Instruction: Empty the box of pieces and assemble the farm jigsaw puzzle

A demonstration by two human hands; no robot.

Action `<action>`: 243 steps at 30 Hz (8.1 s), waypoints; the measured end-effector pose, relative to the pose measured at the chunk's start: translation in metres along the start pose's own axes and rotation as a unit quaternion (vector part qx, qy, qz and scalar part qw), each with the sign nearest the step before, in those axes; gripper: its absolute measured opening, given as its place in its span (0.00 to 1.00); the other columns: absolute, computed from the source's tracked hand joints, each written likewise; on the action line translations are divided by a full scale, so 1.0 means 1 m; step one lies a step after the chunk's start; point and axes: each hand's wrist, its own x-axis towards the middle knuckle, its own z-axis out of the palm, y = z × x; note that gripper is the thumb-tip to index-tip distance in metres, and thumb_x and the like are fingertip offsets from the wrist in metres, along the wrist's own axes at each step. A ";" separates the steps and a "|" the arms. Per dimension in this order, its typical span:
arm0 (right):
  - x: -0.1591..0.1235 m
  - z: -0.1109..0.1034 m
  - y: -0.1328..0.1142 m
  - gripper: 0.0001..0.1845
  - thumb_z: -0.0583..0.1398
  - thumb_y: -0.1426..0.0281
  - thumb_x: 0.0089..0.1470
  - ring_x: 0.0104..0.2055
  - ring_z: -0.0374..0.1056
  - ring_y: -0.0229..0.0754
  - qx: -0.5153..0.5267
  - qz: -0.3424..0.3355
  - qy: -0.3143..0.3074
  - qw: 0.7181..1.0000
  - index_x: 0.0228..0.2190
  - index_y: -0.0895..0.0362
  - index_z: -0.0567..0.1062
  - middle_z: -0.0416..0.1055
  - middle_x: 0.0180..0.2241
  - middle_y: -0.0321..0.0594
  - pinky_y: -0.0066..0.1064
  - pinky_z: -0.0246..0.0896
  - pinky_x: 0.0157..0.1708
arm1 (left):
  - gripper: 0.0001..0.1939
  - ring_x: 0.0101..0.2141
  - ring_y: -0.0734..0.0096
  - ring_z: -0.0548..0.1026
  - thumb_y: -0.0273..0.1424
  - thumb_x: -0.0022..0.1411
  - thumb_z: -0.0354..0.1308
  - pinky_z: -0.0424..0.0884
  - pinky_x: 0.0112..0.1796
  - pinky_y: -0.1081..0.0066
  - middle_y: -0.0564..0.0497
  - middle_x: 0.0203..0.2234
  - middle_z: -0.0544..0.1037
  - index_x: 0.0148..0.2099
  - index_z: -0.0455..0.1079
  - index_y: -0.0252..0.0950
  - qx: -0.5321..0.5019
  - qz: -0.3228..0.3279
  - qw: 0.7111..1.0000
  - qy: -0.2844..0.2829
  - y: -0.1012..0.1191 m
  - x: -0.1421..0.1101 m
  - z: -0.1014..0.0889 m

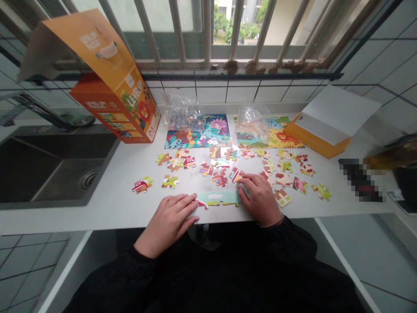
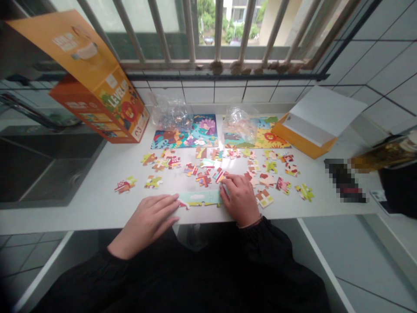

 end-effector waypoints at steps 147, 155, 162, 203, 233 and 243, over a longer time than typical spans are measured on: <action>0.030 0.001 -0.031 0.25 0.53 0.57 0.77 0.77 0.58 0.60 -0.068 -0.045 -0.200 0.976 0.68 0.49 0.72 0.67 0.73 0.46 0.69 0.51 0.73 | 0.42 0.76 0.47 0.58 0.43 0.76 0.60 0.55 0.72 0.40 0.43 0.79 0.57 0.83 0.48 0.41 0.035 0.045 0.996 -0.062 0.066 0.028 0.048; 0.017 -0.012 0.010 0.27 0.50 0.59 0.78 0.77 0.58 0.61 -0.084 0.001 -0.188 0.979 0.71 0.51 0.69 0.65 0.73 0.48 0.68 0.57 0.71 | 0.36 0.75 0.49 0.61 0.41 0.78 0.56 0.52 0.74 0.44 0.45 0.79 0.59 0.82 0.52 0.43 0.044 0.046 0.997 -0.047 0.059 0.019 0.039; -0.002 -0.020 0.050 0.29 0.48 0.60 0.78 0.77 0.56 0.65 -0.083 0.033 -0.152 0.984 0.72 0.54 0.69 0.64 0.74 0.44 0.68 0.55 0.72 | 0.36 0.76 0.52 0.60 0.41 0.78 0.57 0.51 0.74 0.46 0.46 0.79 0.58 0.82 0.53 0.43 0.056 0.048 0.996 -0.058 0.055 0.017 0.039; -0.019 -0.002 -0.014 0.22 0.61 0.65 0.73 0.73 0.66 0.58 -0.012 -0.112 -0.112 0.987 0.64 0.49 0.78 0.71 0.70 0.48 0.59 0.63 0.72 | 0.36 0.79 0.45 0.49 0.48 0.82 0.40 0.47 0.74 0.33 0.43 0.81 0.50 0.82 0.52 0.37 0.116 -0.192 0.971 -0.085 -0.061 0.069 0.016; -0.145 -0.121 0.102 0.23 0.60 0.70 0.62 0.58 0.74 0.60 -0.182 0.058 -0.062 0.980 0.58 0.56 0.73 0.75 0.55 0.55 0.55 0.72 0.60 | 0.36 0.77 0.44 0.58 0.48 0.79 0.54 0.54 0.74 0.38 0.40 0.79 0.57 0.80 0.57 0.38 0.017 -0.003 0.997 -0.070 0.029 0.076 0.042; -0.138 -0.136 0.095 0.12 0.60 0.65 0.70 0.51 0.78 0.55 -0.192 0.006 0.010 0.981 0.52 0.52 0.78 0.81 0.49 0.48 0.50 0.73 0.56 | 0.35 0.77 0.46 0.57 0.49 0.80 0.50 0.53 0.74 0.38 0.41 0.79 0.56 0.80 0.56 0.38 0.020 -0.027 0.997 -0.068 0.015 0.079 0.038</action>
